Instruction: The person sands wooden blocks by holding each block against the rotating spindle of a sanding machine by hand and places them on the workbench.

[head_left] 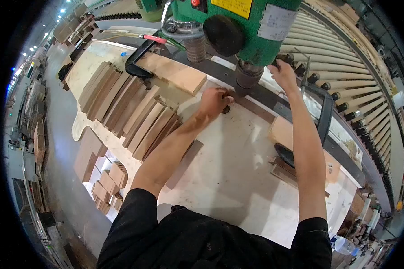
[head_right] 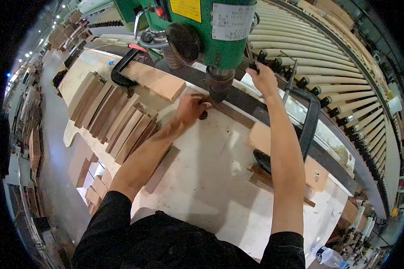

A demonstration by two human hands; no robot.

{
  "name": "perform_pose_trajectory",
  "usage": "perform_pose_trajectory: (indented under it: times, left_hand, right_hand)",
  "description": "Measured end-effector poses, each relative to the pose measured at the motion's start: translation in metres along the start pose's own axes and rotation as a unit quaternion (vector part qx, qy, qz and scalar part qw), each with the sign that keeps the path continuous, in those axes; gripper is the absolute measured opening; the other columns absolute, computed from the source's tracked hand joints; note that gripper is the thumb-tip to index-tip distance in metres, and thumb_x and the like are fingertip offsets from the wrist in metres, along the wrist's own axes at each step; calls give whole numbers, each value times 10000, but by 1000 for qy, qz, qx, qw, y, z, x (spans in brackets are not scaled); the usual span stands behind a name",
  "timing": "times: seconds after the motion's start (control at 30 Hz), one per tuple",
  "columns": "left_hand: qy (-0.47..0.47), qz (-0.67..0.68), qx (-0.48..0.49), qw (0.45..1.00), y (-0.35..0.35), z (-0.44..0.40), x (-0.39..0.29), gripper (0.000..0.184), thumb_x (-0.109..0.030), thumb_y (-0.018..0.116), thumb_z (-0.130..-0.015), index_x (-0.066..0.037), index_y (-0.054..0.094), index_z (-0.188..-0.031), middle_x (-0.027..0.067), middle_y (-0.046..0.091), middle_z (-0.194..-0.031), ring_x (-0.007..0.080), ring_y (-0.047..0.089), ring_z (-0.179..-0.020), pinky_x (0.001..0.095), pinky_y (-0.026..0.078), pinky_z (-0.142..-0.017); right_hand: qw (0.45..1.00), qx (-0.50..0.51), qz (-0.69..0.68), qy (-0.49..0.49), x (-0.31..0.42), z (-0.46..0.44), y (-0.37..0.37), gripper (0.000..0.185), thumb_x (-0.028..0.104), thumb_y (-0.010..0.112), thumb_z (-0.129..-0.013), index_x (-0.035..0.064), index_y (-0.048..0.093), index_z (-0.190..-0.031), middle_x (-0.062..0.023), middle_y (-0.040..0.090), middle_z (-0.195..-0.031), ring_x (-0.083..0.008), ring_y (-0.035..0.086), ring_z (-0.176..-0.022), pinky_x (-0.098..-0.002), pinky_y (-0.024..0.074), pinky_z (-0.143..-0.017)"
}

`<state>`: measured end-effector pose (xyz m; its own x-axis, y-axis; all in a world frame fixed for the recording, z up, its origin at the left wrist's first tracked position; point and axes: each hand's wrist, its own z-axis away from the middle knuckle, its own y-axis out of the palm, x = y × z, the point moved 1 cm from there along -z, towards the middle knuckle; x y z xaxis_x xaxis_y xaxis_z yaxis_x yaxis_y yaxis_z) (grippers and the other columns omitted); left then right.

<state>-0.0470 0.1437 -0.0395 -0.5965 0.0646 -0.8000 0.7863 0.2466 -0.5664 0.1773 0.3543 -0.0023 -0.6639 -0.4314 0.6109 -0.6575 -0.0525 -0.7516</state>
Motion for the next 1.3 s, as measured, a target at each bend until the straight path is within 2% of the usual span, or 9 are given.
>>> perform_pose_trajectory:
  times: [0.07,0.17,0.33,0.37,0.43,0.53,0.87,1.0,1.3]
  left_hand:
    - [-22,-1,15,1000,1,-2,5,176,-205,750,-801,-38,701,-829,170,673,-731,309,665,-649,407,506,-622]
    - [-45,31,3,998,4,2,8,221,-269,749,-799,-55,710,-836,174,681,-753,341,669,-699,424,514,-640]
    - [-13,-254,53,966,-33,49,-27,386,-406,673,-865,-34,684,-966,197,710,-873,362,681,-818,416,551,-741]
    - [39,-277,-1,960,-30,55,-25,369,-386,660,-873,-39,683,-997,204,708,-900,357,679,-856,419,545,-770]
    - [140,-303,-114,936,-17,63,-19,345,-345,634,-890,-48,683,-1059,218,704,-956,346,675,-931,426,533,-828]
    - [121,-380,108,911,-12,50,-3,336,-304,633,-862,-84,692,-1109,166,671,-1093,352,627,-1047,439,512,-890]
    - [81,-68,0,994,-53,136,-78,308,6,673,-815,-33,679,-1121,167,641,-1088,361,631,-974,399,522,-845]
    - [199,-56,105,973,-6,157,-139,357,1,723,-814,-40,670,-1165,136,593,-1088,325,635,-921,353,538,-799]
    - [328,-74,92,937,79,157,-168,468,5,779,-738,-65,643,-1180,105,528,-1050,289,587,-938,391,528,-769]
  right_hand:
    - [998,54,31,26,-8,11,-23,456,431,677,-896,34,663,-1118,-230,690,-976,-425,647,-954,-467,506,-804]
    - [991,-26,-127,24,-15,57,-79,304,208,709,-908,20,674,-1145,-118,678,-779,-139,647,-667,-307,511,-636]
    - [993,-109,-41,3,32,91,-188,348,293,594,-972,-28,678,-1077,-102,697,-774,-171,659,-724,-323,513,-694]
    - [997,-61,-46,29,38,85,-201,429,303,584,-981,-16,609,-1265,-93,698,-963,-149,680,-833,-288,533,-711]
    - [994,-71,-77,13,50,88,-205,461,321,594,-975,-10,583,-1296,-115,712,-1015,-176,701,-863,-302,536,-718]
    - [987,-100,-125,-7,34,84,-197,396,352,625,-938,48,668,-1188,-87,703,-851,-167,693,-749,-313,529,-688]
    - [994,-104,-31,-26,38,82,-200,430,388,643,-925,33,697,-1163,-117,719,-888,-171,698,-783,-338,536,-746]
    - [993,-74,-91,33,53,87,-203,245,231,590,-936,9,691,-954,-58,618,-652,-145,603,-588,-333,471,-519]
    - [989,-93,-111,17,54,92,-204,282,265,612,-928,-2,693,-971,-93,658,-698,-179,629,-612,-354,505,-578]
